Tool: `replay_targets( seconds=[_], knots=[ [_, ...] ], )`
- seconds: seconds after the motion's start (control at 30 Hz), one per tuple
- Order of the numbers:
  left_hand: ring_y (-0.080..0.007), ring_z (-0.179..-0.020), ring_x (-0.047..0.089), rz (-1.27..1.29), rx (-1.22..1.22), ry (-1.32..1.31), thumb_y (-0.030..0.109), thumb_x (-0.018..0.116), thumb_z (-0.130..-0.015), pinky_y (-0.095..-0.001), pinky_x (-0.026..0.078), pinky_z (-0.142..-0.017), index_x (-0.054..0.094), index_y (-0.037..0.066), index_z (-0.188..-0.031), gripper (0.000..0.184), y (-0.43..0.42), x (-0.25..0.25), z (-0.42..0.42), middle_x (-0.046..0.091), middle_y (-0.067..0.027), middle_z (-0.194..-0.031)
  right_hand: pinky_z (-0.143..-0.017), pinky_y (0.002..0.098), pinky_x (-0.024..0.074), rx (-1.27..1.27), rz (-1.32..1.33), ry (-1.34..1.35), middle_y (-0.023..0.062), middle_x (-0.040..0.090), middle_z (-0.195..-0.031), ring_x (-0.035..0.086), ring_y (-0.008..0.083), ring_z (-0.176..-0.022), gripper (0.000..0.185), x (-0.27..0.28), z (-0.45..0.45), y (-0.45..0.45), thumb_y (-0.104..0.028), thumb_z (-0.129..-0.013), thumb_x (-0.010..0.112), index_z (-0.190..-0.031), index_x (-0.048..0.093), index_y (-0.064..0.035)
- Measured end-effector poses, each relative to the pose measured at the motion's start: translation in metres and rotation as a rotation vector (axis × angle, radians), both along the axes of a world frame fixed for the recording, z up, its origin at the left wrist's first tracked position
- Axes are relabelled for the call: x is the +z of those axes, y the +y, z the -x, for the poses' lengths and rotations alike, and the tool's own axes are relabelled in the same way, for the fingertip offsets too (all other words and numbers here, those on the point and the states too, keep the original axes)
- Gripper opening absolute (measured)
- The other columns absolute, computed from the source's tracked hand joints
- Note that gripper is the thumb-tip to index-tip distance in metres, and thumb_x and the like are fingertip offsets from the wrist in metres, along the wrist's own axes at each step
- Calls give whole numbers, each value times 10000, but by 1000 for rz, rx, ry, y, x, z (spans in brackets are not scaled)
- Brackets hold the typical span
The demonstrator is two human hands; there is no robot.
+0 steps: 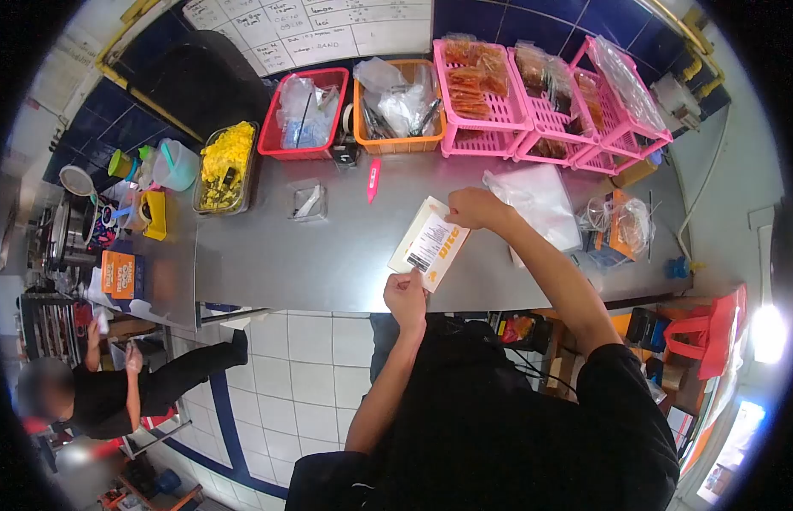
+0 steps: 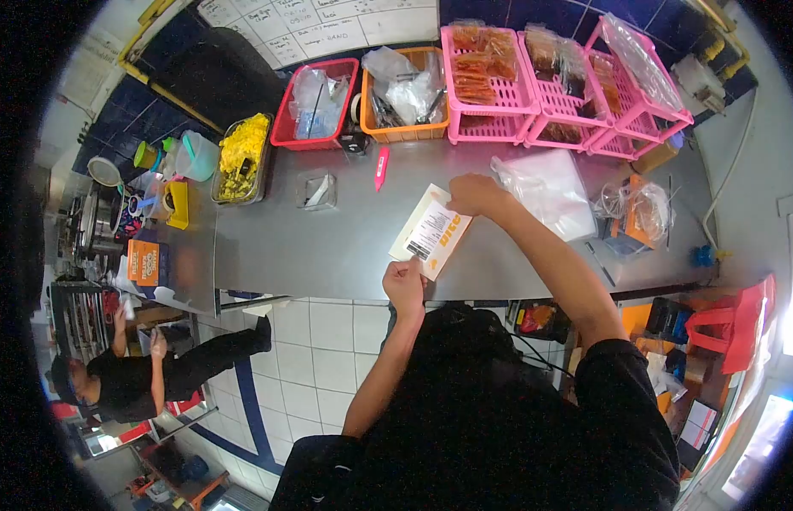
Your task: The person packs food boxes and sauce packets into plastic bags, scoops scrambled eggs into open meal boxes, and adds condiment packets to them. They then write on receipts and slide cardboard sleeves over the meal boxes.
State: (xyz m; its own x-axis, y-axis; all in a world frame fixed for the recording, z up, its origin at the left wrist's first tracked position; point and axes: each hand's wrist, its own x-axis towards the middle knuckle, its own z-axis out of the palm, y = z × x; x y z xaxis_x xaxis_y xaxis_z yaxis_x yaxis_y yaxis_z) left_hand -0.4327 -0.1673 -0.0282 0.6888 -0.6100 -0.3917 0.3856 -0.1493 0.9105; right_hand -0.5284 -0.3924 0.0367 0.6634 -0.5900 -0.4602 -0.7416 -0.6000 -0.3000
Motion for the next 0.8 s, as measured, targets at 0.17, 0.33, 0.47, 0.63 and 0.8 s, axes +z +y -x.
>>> replay_targets(
  seconds=[0.17, 0.33, 0.47, 0.63, 0.8],
  knots=[
    [-95, -490, 532, -5, 31, 105, 114, 703, -920, -247, 415, -445, 503, 70, -804, 236, 2, -9, -3, 581, -35, -616, -772, 457, 521, -164, 275, -168, 172, 694, -912, 663, 370, -861, 412, -16, 11, 2, -403, -781, 762, -937, 642, -41],
    [-101, -612, 596, 30, -99, 271, 203, 722, -925, -246, 513, -531, 488, 114, -884, 254, 14, -7, -16, 624, -30, -770, -743, 367, 530, -314, -322, -346, 105, 686, -943, 664, 239, -867, 458, -40, 39, -17, -374, -816, 784, -1022, 593, -13],
    [-125, -696, 633, 50, -199, 290, 194, 679, -956, -269, 531, -629, 496, 109, -907, 208, 19, -14, -28, 643, -37, -805, -750, 293, 524, -904, -1039, -849, 57, 682, -972, 649, 133, -881, 266, -113, 52, 0, -250, -922, 704, -1048, 615, -33],
    [-218, -1093, 586, -147, -87, 101, 421, 585, -997, -422, 511, -837, 454, 79, -1311, 483, 25, -30, -13, 578, -117, -1245, -853, 309, 516, -814, -641, -986, 106, 696, -1118, 657, 188, -993, 354, -128, 44, 20, -242, -943, 654, -1235, 636, -43],
    [-243, -1126, 584, -181, -374, 266, 619, 392, -1008, -476, 488, -913, 456, 88, -1392, 659, 11, -30, -40, 580, -97, -1297, -999, 392, 462, -704, -432, -763, 198, 682, -1191, 643, 334, -1102, 512, -142, 59, 45, -398, -1006, 440, -1254, 638, 3]
  ],
)
